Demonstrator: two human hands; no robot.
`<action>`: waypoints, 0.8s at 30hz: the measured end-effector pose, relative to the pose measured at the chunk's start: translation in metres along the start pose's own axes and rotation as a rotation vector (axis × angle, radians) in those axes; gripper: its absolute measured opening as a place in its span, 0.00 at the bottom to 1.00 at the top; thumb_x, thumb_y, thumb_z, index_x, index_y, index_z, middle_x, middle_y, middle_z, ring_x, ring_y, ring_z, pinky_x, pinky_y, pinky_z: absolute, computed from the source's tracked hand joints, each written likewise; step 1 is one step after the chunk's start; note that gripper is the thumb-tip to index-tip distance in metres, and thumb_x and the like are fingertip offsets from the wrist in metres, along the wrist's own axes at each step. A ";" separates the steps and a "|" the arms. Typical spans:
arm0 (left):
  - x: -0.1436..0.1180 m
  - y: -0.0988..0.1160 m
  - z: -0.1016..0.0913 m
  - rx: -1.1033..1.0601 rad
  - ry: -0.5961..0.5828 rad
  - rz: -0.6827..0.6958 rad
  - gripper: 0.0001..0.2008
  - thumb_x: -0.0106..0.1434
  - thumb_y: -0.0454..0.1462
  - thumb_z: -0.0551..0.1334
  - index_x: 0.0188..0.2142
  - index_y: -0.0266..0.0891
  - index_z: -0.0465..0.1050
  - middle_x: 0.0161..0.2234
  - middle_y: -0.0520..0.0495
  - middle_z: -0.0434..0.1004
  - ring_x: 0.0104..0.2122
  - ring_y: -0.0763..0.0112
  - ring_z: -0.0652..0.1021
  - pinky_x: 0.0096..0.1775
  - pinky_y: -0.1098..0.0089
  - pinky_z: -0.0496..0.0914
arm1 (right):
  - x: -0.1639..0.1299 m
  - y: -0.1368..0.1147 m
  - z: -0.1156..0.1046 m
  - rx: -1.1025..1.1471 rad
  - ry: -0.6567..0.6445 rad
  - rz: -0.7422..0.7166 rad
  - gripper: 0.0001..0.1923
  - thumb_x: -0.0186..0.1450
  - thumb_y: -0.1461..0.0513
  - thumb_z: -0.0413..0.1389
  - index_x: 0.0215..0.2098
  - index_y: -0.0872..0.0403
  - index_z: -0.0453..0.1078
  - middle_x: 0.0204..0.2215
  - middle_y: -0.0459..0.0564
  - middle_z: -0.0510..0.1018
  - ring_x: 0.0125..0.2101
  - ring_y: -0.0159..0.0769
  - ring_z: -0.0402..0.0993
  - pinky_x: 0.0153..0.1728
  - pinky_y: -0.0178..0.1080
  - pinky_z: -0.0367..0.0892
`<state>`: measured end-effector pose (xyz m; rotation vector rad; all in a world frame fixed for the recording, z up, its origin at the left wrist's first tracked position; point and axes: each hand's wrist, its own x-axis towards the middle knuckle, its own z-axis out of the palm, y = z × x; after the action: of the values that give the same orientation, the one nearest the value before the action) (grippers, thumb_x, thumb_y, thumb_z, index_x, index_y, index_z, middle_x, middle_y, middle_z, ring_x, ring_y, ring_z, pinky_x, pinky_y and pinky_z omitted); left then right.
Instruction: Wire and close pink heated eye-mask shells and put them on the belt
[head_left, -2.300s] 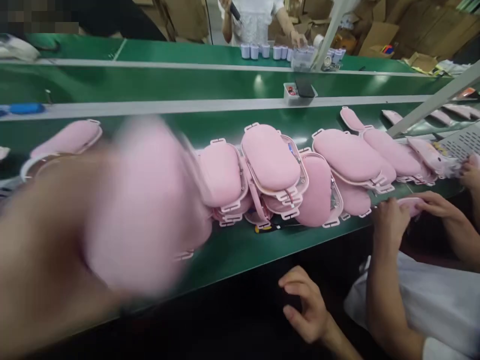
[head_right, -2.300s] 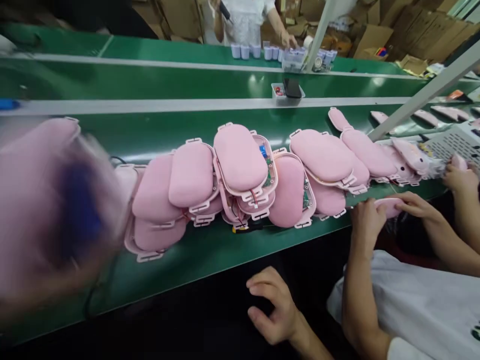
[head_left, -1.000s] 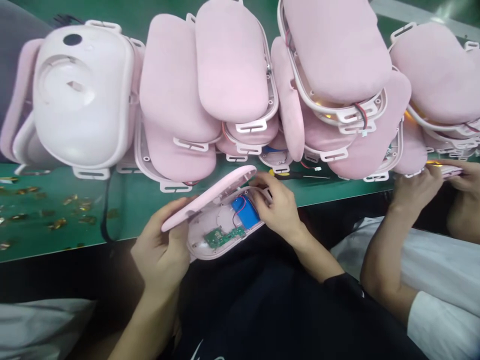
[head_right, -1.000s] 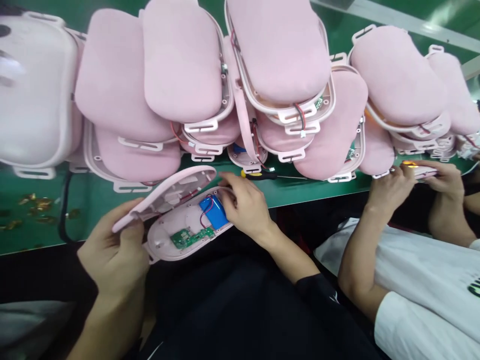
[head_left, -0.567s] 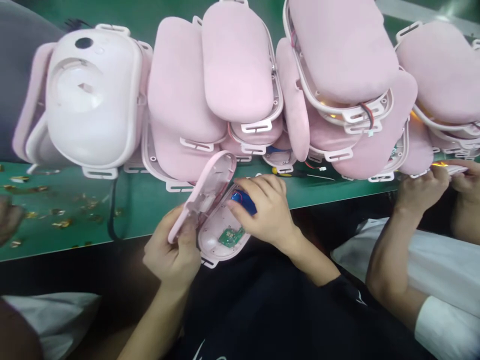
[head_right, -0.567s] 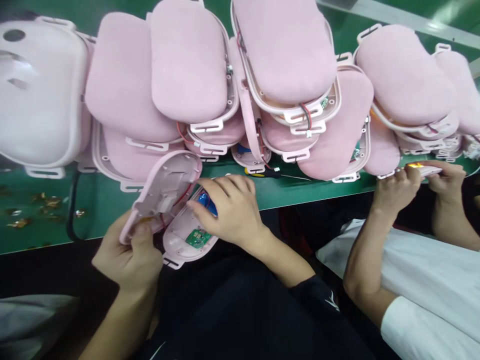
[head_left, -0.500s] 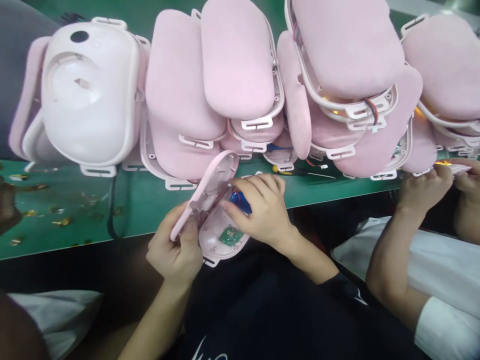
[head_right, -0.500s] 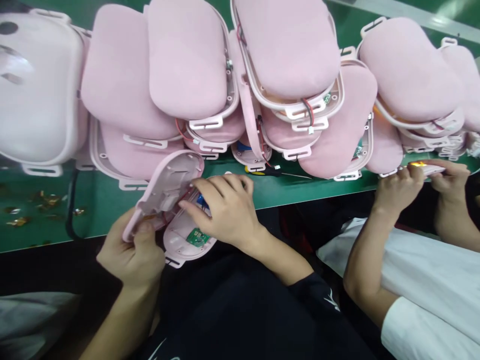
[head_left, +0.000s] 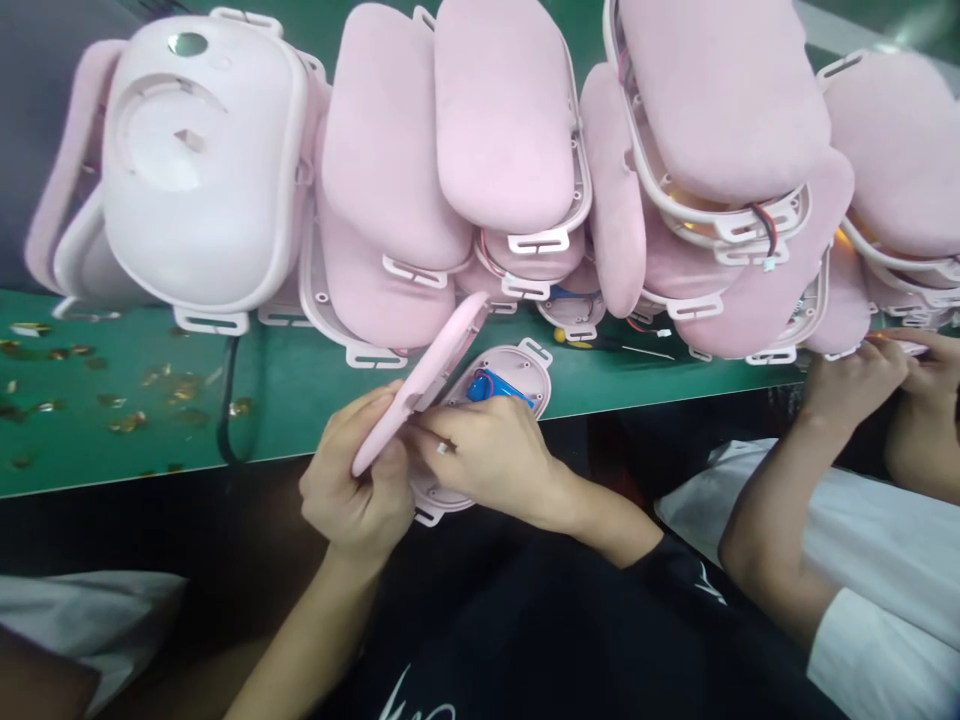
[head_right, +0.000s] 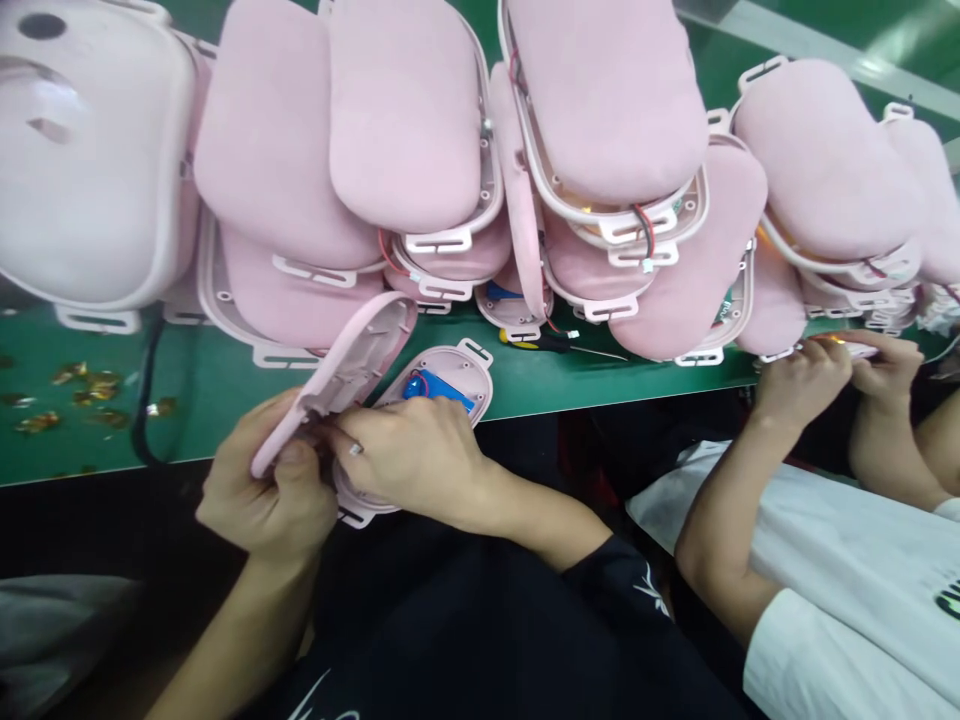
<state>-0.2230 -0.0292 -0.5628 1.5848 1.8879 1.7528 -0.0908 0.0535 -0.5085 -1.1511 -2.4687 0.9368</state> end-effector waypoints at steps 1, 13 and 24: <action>0.000 0.000 -0.001 0.009 -0.009 0.004 0.20 0.77 0.37 0.64 0.66 0.52 0.78 0.55 0.43 0.87 0.53 0.56 0.86 0.53 0.54 0.82 | 0.002 -0.001 -0.003 0.069 -0.009 0.048 0.14 0.75 0.54 0.59 0.34 0.49 0.82 0.27 0.43 0.86 0.25 0.32 0.79 0.27 0.37 0.59; 0.012 0.002 0.000 0.082 0.011 0.096 0.26 0.71 0.25 0.66 0.64 0.47 0.78 0.52 0.40 0.89 0.51 0.54 0.88 0.52 0.55 0.81 | 0.004 0.000 -0.034 0.497 -0.089 0.114 0.03 0.69 0.61 0.53 0.36 0.50 0.65 0.30 0.43 0.78 0.30 0.31 0.73 0.35 0.36 0.68; 0.006 -0.001 0.004 0.004 -0.015 0.119 0.29 0.65 0.19 0.67 0.62 0.41 0.79 0.52 0.38 0.88 0.50 0.55 0.87 0.52 0.57 0.81 | -0.021 0.021 -0.016 0.103 0.167 0.000 0.14 0.78 0.59 0.58 0.60 0.51 0.68 0.38 0.47 0.88 0.34 0.35 0.86 0.33 0.35 0.76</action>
<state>-0.2234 -0.0219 -0.5615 1.7398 1.8263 1.7778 -0.0572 0.0549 -0.5093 -1.1458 -2.2624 0.9168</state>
